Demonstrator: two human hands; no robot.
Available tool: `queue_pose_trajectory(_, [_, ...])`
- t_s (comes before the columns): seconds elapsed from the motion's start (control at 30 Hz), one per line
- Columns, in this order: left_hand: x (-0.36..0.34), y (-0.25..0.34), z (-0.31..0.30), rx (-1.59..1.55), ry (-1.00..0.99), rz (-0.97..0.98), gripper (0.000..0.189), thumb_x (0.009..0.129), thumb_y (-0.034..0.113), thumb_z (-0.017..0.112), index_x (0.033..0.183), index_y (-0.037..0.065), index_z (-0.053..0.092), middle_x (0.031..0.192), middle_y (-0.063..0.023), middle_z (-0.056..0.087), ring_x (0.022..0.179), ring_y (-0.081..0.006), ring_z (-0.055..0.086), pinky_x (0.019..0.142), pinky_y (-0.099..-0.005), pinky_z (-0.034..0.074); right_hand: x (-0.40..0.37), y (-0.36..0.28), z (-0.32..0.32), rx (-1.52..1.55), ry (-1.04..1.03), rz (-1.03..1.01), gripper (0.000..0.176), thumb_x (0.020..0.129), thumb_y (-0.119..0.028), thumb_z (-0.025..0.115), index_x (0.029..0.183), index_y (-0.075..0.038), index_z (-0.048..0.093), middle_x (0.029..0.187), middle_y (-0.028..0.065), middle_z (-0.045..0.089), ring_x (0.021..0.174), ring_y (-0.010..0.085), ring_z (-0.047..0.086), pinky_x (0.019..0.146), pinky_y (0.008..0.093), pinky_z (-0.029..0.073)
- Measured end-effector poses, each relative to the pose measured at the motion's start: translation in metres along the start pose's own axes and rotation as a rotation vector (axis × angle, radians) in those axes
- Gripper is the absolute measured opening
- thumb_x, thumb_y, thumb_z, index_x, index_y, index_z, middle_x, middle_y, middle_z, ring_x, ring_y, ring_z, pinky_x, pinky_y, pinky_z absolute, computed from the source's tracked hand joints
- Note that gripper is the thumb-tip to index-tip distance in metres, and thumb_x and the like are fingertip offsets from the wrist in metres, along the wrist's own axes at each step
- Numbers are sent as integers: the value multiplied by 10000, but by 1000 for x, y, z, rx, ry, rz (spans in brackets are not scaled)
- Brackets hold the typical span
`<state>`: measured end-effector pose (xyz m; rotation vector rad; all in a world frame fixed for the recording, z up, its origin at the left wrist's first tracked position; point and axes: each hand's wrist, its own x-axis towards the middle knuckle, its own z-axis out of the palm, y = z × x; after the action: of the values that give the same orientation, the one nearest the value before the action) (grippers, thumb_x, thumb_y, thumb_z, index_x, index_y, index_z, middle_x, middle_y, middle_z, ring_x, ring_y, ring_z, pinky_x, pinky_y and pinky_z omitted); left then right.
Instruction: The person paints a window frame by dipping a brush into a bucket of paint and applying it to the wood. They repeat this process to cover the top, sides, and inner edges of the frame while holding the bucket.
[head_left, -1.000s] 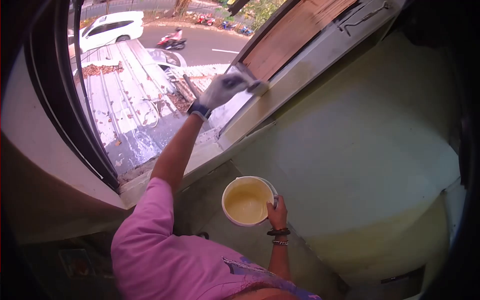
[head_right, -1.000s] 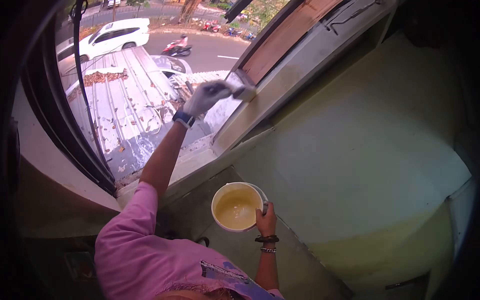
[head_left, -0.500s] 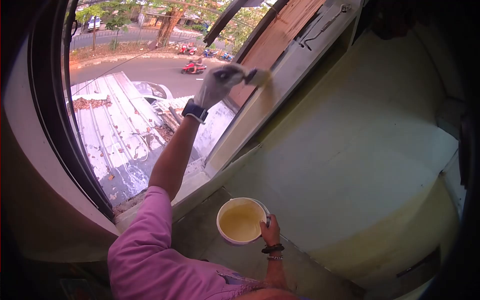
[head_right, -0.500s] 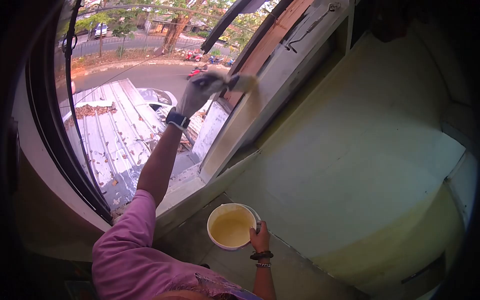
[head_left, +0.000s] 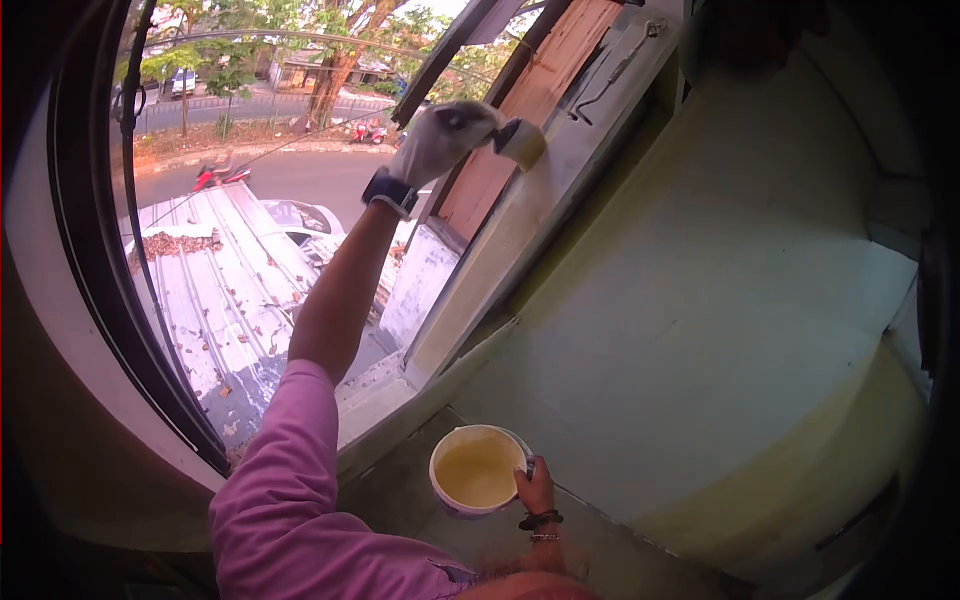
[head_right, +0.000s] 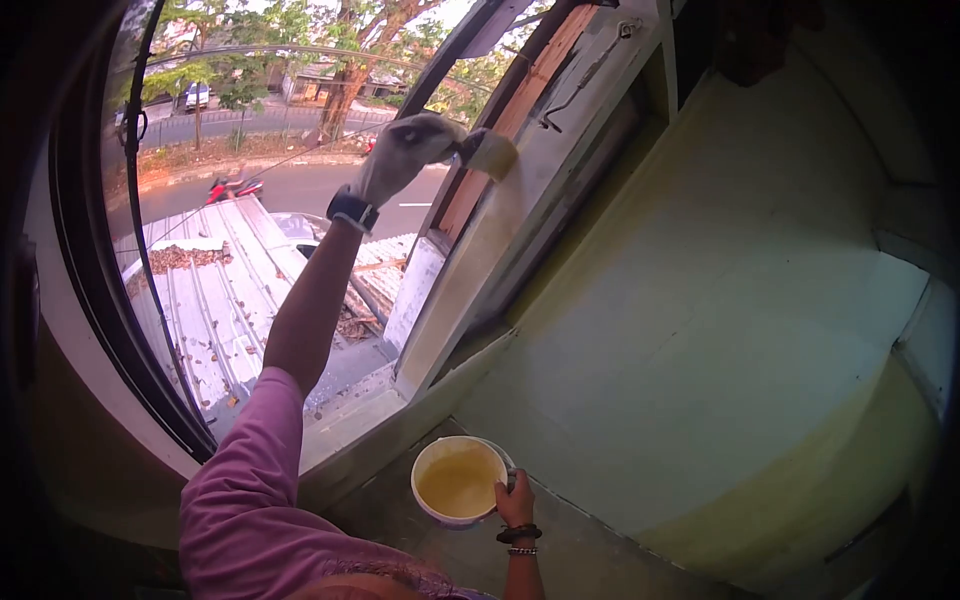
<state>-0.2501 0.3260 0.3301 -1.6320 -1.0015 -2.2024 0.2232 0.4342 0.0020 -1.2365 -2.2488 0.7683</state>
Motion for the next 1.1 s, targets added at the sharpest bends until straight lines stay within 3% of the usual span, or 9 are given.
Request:
queue_pose_trajectory(0.23, [139, 35, 24, 155, -3, 283, 218, 876, 173, 614, 981, -7, 677, 918, -81, 673, 848, -130, 643, 777, -241, 530, -1, 1, 2, -22, 169, -79, 356, 777, -200, 648, 1071, -39, 531, 765, 166, 651, 700, 309, 655, 645, 415, 507])
queue_pose_trajectory(0.33, [180, 49, 50, -112, 179, 253, 225, 863, 185, 633, 983, 3, 687, 882, -61, 677, 828, -114, 635, 760, -232, 519, 2, -2, -4, -47, 166, 3, 357, 775, -190, 648, 1077, -40, 531, 777, 170, 654, 713, 321, 657, 653, 419, 508])
queue_pose_trajectory(0.43, [183, 35, 51, -8, 274, 377, 207, 861, 205, 633, 971, 43, 701, 854, -42, 670, 792, -85, 600, 714, -220, 484, 4, -1, -2, -7, 226, -8, 351, 774, -205, 651, 1061, -36, 537, 820, 180, 654, 730, 309, 654, 666, 404, 505])
queue_pose_trajectory(0.5, [146, 34, 25, 344, 101, 257, 241, 867, 232, 622, 967, 26, 695, 858, -49, 672, 812, -91, 605, 732, -224, 482, 5, 8, 0, -25, 223, 11, 354, 773, -216, 651, 1055, -34, 539, 836, 183, 653, 733, 308, 651, 675, 396, 503])
queue_pose_trajectory(0.53, [134, 22, 13, 270, 55, 197, 270, 808, 319, 640, 879, 70, 719, 736, -37, 669, 671, -75, 579, 642, -283, 480, 6, 13, 2, -9, 217, 11, 368, 770, -229, 653, 1059, -34, 537, 852, 190, 654, 755, 320, 651, 691, 410, 502])
queue_pose_trajectory(0.6, [103, 33, -12, 169, -162, -17, 226, 831, 254, 634, 883, 48, 712, 730, -31, 663, 713, -60, 598, 673, -261, 493, 1, -3, -5, -36, 166, 93, 386, 763, -245, 661, 1063, -36, 539, 874, 197, 655, 785, 334, 653, 715, 424, 502])
queue_pose_trajectory(0.87, [185, 52, 41, -236, 139, 480, 220, 855, 198, 638, 938, 0, 683, 809, -18, 664, 739, -74, 589, 675, -239, 481, 11, 9, -1, -46, 141, 91, 454, 771, -272, 664, 1130, -30, 529, 914, 198, 666, 833, 328, 663, 747, 415, 511])
queue_pose_trajectory(0.97, [167, 22, 42, 158, 125, 345, 218, 895, 176, 605, 997, -10, 657, 931, -67, 667, 855, -119, 630, 774, -236, 523, 12, 8, -1, -39, 118, 119, 451, 772, -267, 660, 1132, -29, 529, 930, 202, 660, 848, 328, 658, 760, 411, 506])
queue_pose_trajectory(1.1, [148, 32, 16, -39, -9, 267, 190, 851, 178, 633, 906, 7, 696, 817, -51, 673, 720, -89, 613, 657, -220, 519, 13, 22, 1, -43, 155, 89, 405, 767, -232, 663, 1091, -27, 534, 890, 197, 661, 795, 324, 659, 720, 415, 512])
